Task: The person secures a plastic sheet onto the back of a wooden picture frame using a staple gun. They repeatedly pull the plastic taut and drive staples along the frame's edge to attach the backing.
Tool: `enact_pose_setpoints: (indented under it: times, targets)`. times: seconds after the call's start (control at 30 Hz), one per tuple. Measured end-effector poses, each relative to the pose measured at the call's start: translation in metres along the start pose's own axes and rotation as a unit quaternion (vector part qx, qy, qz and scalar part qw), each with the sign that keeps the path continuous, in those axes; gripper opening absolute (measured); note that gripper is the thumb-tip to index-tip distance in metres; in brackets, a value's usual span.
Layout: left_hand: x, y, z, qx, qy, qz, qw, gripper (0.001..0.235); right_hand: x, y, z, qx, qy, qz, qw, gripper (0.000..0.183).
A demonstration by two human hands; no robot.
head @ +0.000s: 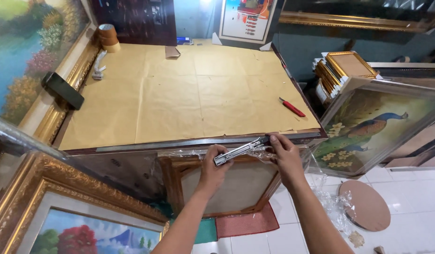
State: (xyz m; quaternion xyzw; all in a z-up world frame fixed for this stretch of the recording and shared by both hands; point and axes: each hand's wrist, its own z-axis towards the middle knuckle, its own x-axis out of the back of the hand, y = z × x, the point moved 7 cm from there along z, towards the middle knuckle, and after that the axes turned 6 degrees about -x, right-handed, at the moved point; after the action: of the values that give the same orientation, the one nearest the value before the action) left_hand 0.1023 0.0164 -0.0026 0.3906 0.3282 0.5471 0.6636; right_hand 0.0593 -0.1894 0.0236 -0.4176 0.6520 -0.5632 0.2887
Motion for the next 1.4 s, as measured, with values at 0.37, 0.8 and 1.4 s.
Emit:
enact_pose_setpoints:
  times: [0.37, 0.8, 1.4]
  targets:
    - [-0.001, 0.016, 0.008, 0.090, -0.107, -0.161, 0.977, 0.035, -0.018, 0.022, 0.007, -0.061, -0.369, 0.064, 0.925, 0.050]
    - [0.003, 0.010, 0.003, 0.174, -0.156, -0.140, 0.962, 0.032, -0.025, 0.035, 0.019, -0.031, -0.389, 0.046, 0.919, 0.042]
    - [-0.017, -0.162, -0.054, 0.514, -0.050, 0.008, 0.857, 0.052, -0.085, 0.089, -0.030, 0.119, -0.209, -0.416, 0.877, 0.054]
